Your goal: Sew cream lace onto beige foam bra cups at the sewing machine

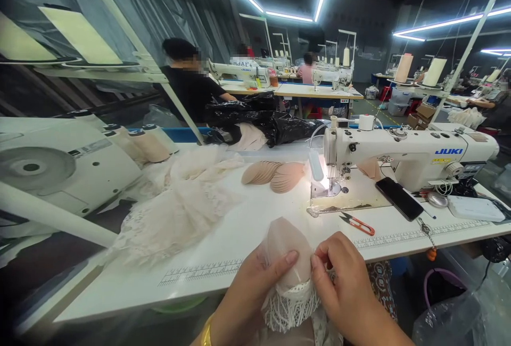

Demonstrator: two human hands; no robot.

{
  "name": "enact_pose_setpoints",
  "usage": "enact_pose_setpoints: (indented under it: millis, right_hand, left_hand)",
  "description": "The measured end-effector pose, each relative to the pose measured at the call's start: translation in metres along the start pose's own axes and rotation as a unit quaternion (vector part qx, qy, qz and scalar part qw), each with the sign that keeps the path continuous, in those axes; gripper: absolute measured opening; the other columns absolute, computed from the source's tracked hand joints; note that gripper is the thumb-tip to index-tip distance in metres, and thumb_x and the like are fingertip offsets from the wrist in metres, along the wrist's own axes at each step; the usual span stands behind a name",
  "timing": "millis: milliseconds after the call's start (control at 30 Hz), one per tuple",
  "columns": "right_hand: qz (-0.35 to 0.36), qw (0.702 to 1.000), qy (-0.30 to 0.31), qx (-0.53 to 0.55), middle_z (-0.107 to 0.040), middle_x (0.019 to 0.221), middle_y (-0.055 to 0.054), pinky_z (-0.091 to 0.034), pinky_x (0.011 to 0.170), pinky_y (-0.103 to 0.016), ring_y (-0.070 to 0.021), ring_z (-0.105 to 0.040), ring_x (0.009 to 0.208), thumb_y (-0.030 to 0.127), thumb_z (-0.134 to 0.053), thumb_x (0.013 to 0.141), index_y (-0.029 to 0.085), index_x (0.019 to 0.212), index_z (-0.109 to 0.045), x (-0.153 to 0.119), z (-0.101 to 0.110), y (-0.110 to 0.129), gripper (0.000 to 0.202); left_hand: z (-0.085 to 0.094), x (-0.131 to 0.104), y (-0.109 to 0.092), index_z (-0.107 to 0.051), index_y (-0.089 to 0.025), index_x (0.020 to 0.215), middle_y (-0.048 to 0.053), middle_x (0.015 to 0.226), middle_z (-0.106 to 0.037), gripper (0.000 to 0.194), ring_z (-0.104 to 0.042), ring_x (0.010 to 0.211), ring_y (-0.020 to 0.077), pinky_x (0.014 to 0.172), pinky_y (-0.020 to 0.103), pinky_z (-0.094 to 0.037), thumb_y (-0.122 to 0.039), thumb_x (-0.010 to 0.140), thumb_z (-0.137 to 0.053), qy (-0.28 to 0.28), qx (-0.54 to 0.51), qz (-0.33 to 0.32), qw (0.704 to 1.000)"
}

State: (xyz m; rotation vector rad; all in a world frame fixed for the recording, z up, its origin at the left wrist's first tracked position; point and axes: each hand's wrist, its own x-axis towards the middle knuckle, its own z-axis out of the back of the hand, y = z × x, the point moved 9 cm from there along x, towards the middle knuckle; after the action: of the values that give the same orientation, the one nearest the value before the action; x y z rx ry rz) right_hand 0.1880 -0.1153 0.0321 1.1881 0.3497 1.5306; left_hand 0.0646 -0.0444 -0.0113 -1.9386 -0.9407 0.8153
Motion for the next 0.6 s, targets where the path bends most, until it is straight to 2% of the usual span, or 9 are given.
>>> enact_pose_setpoints:
  millis: [167,300,367,500,600]
  right_hand:
    - [-0.053,0.996,-0.07,0.03,-0.047,0.08,0.001,-0.038,0.062,-0.028,-0.017,-0.045,0.072,0.025,-0.047,0.103,0.024,0.085,-0.049,0.0,0.009,-0.016,0.019]
    - [-0.068,0.987,-0.139,0.049,-0.045,0.08,0.002,-0.039,0.066,-0.029,-0.0174,-0.043,0.073,0.029,-0.046,0.105,0.025,0.088,-0.049,-0.001,0.026,-0.024,0.018]
    - [-0.056,0.99,-0.122,0.038,-0.047,0.081,0.001,-0.04,0.07,-0.03,-0.0177,-0.045,0.075,0.028,-0.047,0.105,0.025,0.089,-0.05,0.0,0.026,-0.021,0.017]
    - [0.003,0.999,-0.051,-0.005,-0.054,0.086,0.0,-0.043,0.07,-0.03,-0.0177,-0.051,0.078,0.023,-0.054,0.102,0.024,0.093,-0.055,0.003,0.012,-0.004,0.009]
    - [0.031,0.998,-0.04,-0.03,-0.055,0.086,-0.001,-0.043,0.068,-0.03,-0.0175,-0.052,0.078,0.018,-0.054,0.101,0.024,0.094,-0.055,0.004,0.007,0.005,0.009]
  left_hand:
    - [-0.002,0.0,0.003,-0.076,-0.014,0.107,0.011,0.097,-0.079,0.05,-0.071,0.101,0.033,0.095,0.043,-0.056,-0.042,0.068,-0.091,0.003,0.003,-0.012,1.0]
    - [0.0,0.0,0.004,-0.074,-0.015,0.112,0.011,0.102,-0.079,0.055,-0.071,0.101,0.0322,0.096,0.043,-0.056,-0.043,0.068,-0.092,-0.013,-0.009,-0.01,1.0]
    - [0.002,0.0,0.005,-0.073,-0.015,0.112,0.011,0.103,-0.079,0.055,-0.071,0.101,0.0317,0.095,0.043,-0.056,-0.043,0.068,-0.092,-0.019,-0.006,-0.008,1.0]
    - [0.005,0.0,0.005,-0.074,-0.013,0.107,0.013,0.102,-0.079,0.053,-0.071,0.099,0.0324,0.091,0.042,-0.058,-0.043,0.067,-0.092,-0.025,0.018,-0.013,0.999]
    - [0.006,-0.001,0.004,-0.076,-0.013,0.105,0.012,0.098,-0.079,0.051,-0.072,0.097,0.0332,0.09,0.042,-0.058,-0.044,0.068,-0.091,-0.024,0.043,-0.022,0.999]
